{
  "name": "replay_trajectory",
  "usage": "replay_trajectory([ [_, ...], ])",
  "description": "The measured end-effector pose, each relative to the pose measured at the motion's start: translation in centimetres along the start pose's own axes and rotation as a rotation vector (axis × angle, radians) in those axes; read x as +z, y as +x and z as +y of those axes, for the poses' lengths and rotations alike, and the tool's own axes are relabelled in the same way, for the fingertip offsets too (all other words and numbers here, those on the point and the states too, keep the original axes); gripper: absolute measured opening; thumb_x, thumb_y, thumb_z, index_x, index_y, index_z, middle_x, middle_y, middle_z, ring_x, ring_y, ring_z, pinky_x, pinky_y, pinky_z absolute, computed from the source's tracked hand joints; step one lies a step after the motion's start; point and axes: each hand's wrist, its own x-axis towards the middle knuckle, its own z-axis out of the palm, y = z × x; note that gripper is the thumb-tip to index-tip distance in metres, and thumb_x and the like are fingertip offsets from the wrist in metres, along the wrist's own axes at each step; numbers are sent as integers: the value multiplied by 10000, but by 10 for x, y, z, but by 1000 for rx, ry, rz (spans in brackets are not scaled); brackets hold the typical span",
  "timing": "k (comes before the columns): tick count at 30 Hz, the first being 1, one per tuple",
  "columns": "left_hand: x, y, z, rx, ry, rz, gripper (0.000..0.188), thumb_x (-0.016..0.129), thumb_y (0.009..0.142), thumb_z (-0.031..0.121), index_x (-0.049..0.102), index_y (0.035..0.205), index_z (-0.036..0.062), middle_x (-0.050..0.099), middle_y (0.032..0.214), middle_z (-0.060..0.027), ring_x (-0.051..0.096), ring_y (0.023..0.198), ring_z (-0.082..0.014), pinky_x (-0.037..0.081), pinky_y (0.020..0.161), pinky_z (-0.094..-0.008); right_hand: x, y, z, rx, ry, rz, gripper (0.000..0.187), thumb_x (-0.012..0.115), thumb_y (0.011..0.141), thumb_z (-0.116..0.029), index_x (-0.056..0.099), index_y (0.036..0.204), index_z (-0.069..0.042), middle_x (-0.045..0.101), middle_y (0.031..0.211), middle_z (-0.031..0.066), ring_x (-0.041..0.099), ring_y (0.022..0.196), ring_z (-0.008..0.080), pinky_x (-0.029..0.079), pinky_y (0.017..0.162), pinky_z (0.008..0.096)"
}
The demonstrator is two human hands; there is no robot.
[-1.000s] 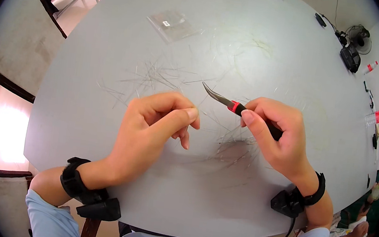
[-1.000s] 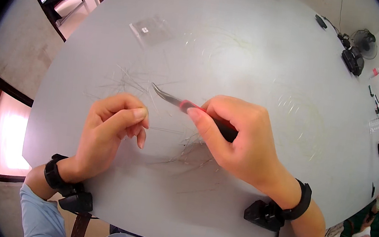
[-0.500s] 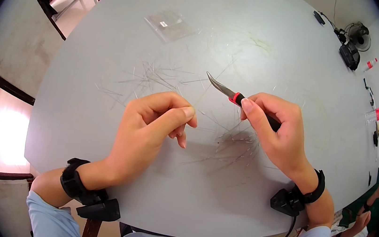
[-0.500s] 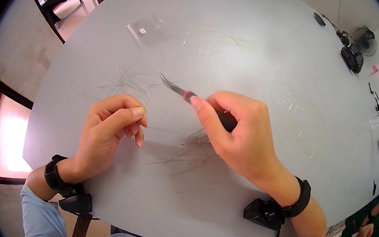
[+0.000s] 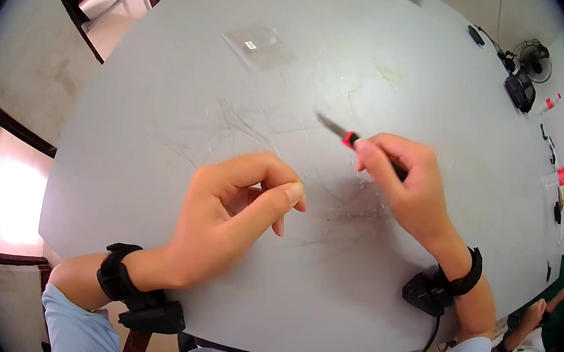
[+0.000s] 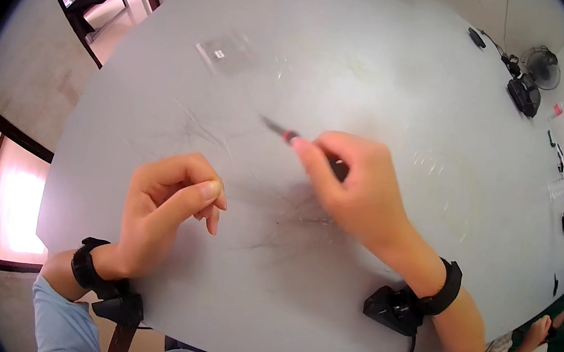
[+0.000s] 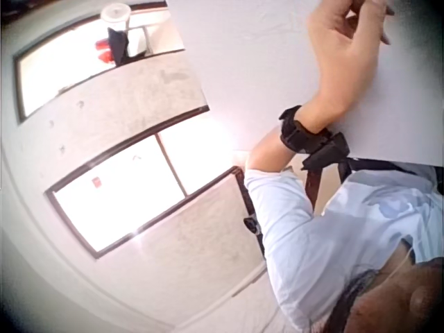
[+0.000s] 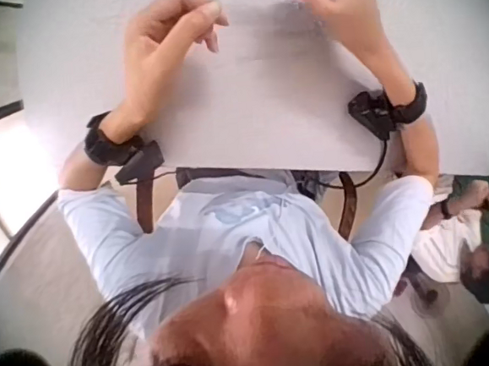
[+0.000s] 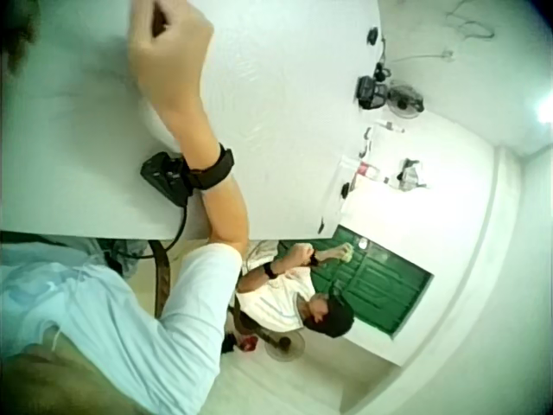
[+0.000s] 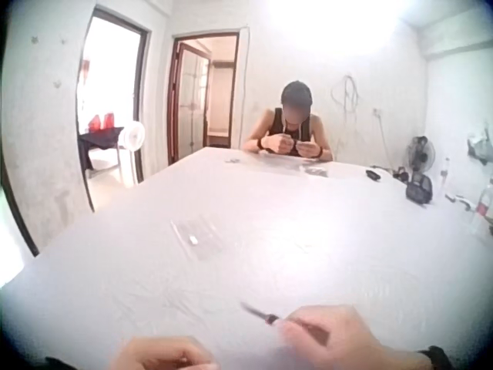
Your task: The person assembles fishing gear by threading thin line through a small connector and using pliers to cut lengths of the line on a table.
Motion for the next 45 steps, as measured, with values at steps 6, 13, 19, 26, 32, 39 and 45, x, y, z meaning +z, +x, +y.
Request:
replay_trajectory([
  [6,-4,-2,-1,34,-94,-88,122,517,878,71,573,820,-21,584,801,-50,523,609,-82,436,564,-212,28,17,-7,-452,-100,-202,117,626,776,-119,572,763,-16,526,721,82,486,660,229,384,577,303],
  [13,-4,-1,5,16,-73,-191,149,456,902,64,530,812,-29,538,776,-89,546,590,-148,454,556,-259,16,12,1,-584,-341,-160,128,653,713,-97,587,810,-47,521,846,73,492,810,250,392,750,363],
  [19,-5,4,7,-231,-269,-210,184,445,916,112,507,786,-3,524,734,-73,530,576,-145,460,534,-273,19,9,2,-548,-371,-164,139,666,702,-92,594,812,-47,520,878,71,492,826,245,397,748,356],
  [26,-6,11,5,-403,-435,-189,206,464,892,164,503,750,20,411,616,-20,443,521,-123,438,491,-281,14,7,-5,-487,-357,-155,181,689,677,-69,588,822,-33,523,943,98,499,872,258,413,735,355],
  [32,-9,12,6,-475,-463,-207,246,486,884,188,531,715,15,368,551,1,400,485,-110,397,444,-270,-6,4,-40,-554,-269,-53,238,674,674,-12,616,903,-41,553,1107,105,500,1073,267,427,850,345],
  [39,-8,13,7,-496,-340,-159,302,489,917,266,523,708,52,347,529,35,332,440,-71,321,393,-235,-12,11,-20,-308,-14,-334,132,610,742,0,646,865,-35,594,662,59,581,666,162,457,638,262],
  [45,-11,16,1,-381,-440,71,271,445,939,268,483,754,74,317,528,49,272,430,-55,289,389,-214,-48,63,31,73,38,-107,186,501,826,-99,660,797,-8,511,544,19,472,488,87,385,475,229],
])
